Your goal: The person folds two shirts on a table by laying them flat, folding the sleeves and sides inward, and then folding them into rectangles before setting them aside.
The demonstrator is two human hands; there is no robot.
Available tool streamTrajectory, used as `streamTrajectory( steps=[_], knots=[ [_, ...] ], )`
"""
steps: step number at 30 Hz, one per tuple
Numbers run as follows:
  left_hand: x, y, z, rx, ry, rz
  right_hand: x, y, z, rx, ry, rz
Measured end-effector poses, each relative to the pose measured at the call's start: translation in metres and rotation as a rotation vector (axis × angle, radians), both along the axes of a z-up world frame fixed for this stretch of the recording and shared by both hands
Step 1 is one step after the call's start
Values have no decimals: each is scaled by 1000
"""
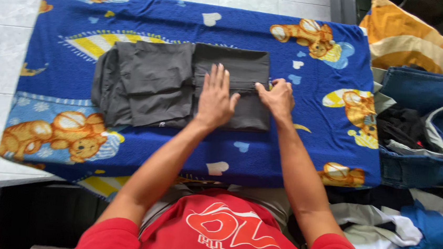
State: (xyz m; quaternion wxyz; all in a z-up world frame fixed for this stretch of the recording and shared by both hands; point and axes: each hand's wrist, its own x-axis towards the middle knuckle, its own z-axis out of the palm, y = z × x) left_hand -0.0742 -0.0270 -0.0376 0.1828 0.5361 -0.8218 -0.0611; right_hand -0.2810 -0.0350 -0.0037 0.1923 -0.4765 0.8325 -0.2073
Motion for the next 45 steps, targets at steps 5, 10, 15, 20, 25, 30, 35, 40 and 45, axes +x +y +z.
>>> streamTrajectory(
  steps=[5,10,15,20,25,30,35,40,45],
  knots=[
    [1,7,-19,33,95,117,-20,-27,-31,-12,-159,48],
    [5,5,-28,46,163,125,-35,-48,-29,96,-462,136],
    [12,-26,-58,320,548,91,-2,-45,43,74,-659,264],
    [47,-56,-68,503,1223,-70,97,-60,109,-116,-687,482],
    [156,-31,-10,961,2317,-191,249,-81,120,-45,-373,564],
    [266,-9,-9,869,2056,150,358,-48,76,112,-488,586],
    [278,-14,-17,650,1383,588,329,-14,37,-586,-123,783],
    [256,-18,-4,237,547,755,260,-13,25,-534,177,748],
    [264,-7,21,208,577,711,245,-21,-7,-362,339,874]
  ],
)
